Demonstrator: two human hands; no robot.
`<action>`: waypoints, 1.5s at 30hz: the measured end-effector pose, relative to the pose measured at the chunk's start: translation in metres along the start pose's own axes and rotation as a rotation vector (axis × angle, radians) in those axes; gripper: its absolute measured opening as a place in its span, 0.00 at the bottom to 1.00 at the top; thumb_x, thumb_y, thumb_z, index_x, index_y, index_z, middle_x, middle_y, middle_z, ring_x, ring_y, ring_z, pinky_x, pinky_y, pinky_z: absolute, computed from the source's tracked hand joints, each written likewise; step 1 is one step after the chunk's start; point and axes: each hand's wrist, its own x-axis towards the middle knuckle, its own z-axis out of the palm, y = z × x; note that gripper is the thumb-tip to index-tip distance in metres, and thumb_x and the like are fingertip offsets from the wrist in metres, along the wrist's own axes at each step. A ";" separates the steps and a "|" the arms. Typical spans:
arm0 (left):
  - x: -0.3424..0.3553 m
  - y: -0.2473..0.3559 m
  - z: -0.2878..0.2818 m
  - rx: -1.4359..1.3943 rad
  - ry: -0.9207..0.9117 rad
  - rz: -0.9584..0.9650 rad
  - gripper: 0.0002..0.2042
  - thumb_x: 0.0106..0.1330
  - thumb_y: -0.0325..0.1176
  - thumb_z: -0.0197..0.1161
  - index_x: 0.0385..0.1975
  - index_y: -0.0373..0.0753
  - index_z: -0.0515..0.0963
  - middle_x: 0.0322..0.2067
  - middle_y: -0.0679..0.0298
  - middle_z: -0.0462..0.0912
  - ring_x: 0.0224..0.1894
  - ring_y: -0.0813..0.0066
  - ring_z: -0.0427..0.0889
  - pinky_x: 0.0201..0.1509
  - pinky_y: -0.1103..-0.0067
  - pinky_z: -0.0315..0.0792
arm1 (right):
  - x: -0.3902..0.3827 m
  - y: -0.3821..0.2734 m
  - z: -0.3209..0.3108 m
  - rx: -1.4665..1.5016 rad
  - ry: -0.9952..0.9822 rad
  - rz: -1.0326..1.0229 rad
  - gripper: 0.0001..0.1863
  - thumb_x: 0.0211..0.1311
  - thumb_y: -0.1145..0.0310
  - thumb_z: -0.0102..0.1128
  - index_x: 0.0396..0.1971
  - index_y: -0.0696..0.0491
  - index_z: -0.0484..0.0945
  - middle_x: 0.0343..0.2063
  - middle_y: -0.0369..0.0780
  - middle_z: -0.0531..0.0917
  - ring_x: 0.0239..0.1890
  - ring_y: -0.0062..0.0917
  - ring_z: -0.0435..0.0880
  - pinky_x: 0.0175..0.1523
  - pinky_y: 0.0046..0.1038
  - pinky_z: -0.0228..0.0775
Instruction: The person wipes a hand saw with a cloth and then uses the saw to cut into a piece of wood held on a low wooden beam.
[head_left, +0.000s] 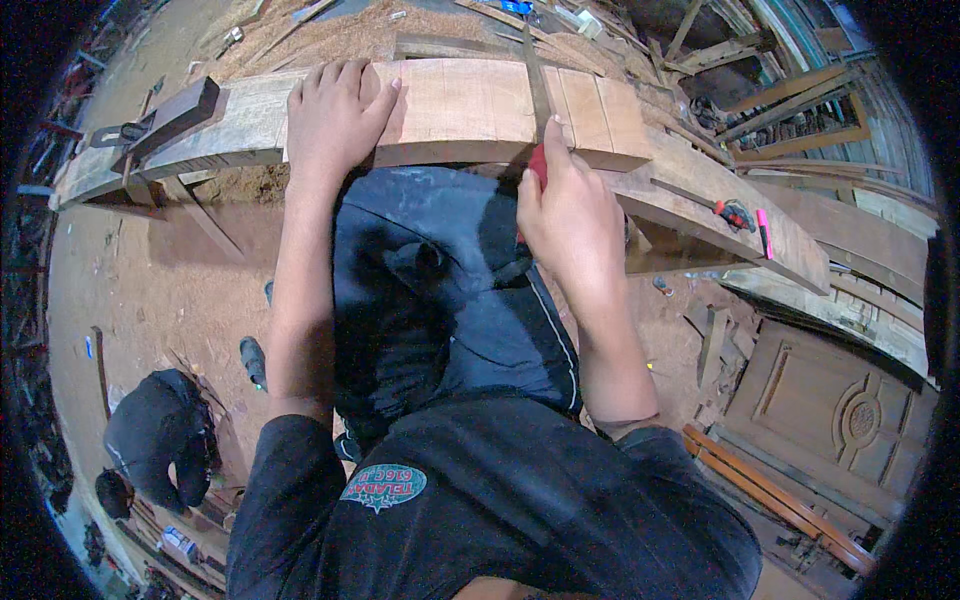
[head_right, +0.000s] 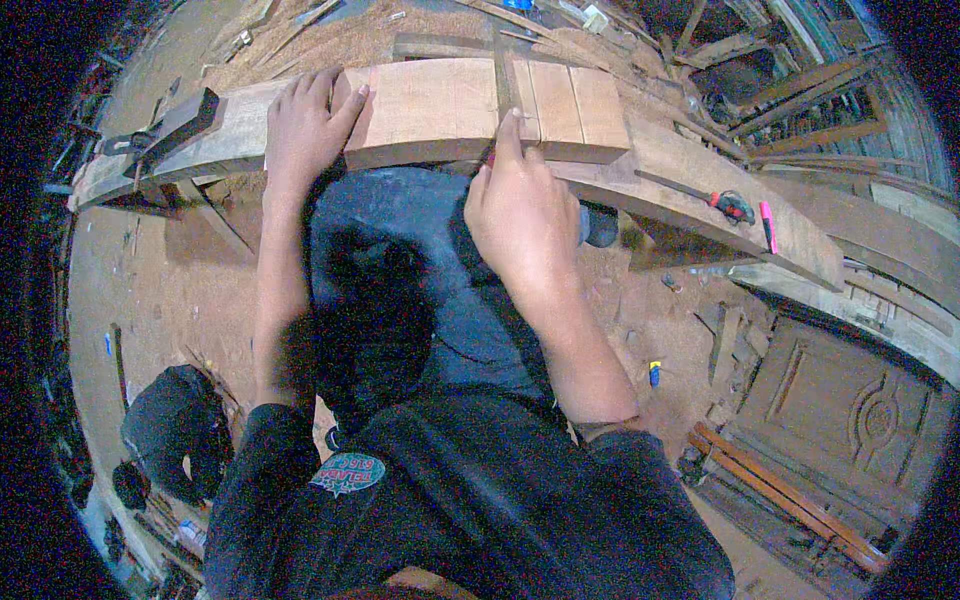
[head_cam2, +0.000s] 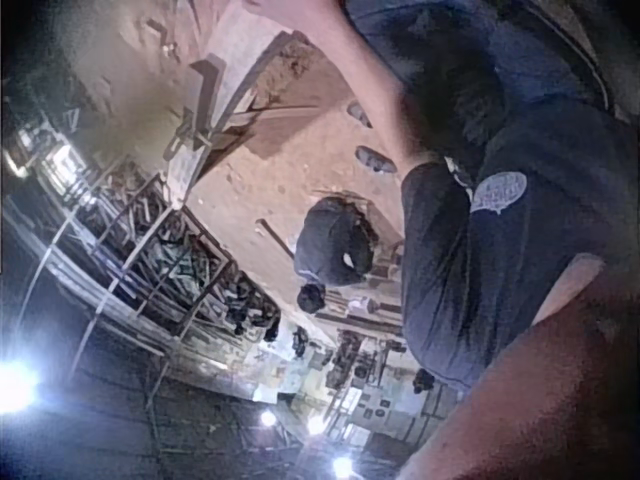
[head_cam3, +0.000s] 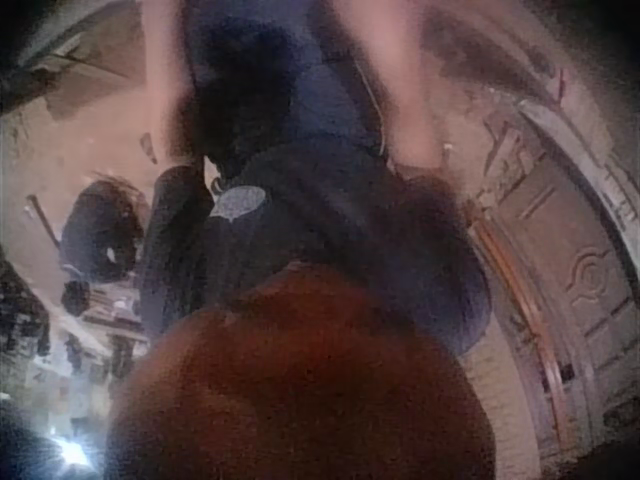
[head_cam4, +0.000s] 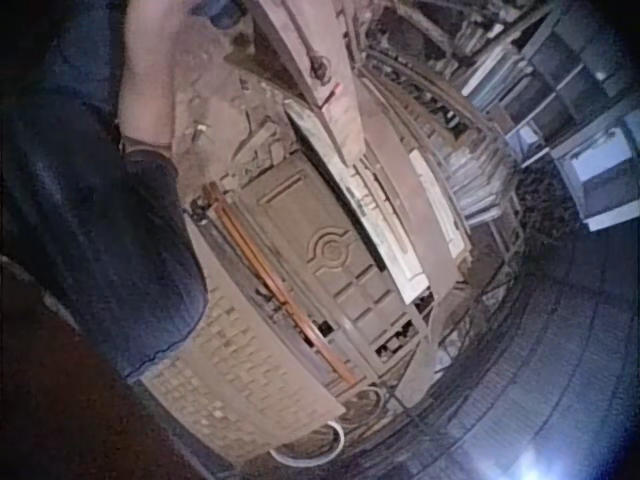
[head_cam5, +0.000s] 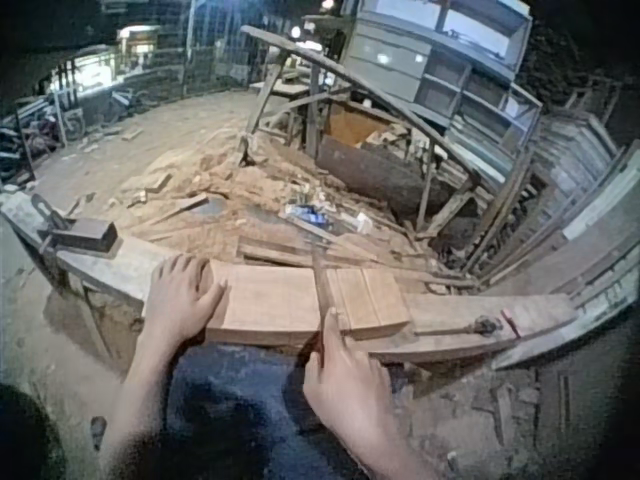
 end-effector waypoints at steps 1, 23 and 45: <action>-0.001 -0.001 0.000 0.000 0.001 0.002 0.29 0.71 0.58 0.56 0.58 0.39 0.79 0.56 0.55 0.82 0.63 0.52 0.76 0.69 0.58 0.65 | -0.009 -0.002 -0.002 -0.007 -0.022 0.021 0.34 0.67 0.66 0.56 0.70 0.64 0.64 0.44 0.58 0.84 0.40 0.53 0.87 0.47 0.50 0.80; 0.002 0.006 -0.003 0.048 -0.056 -0.061 0.30 0.71 0.60 0.55 0.61 0.41 0.77 0.58 0.54 0.81 0.66 0.53 0.75 0.70 0.56 0.63 | -0.028 0.013 -0.014 -0.008 0.001 -0.059 0.34 0.66 0.67 0.57 0.70 0.63 0.64 0.35 0.56 0.86 0.35 0.52 0.88 0.43 0.50 0.81; 0.002 0.004 -0.005 0.040 -0.058 -0.048 0.30 0.71 0.61 0.55 0.61 0.43 0.78 0.58 0.52 0.81 0.65 0.51 0.76 0.69 0.56 0.66 | -0.062 0.009 -0.039 -0.023 -0.160 0.044 0.35 0.67 0.67 0.60 0.73 0.54 0.63 0.39 0.57 0.85 0.40 0.52 0.86 0.47 0.49 0.78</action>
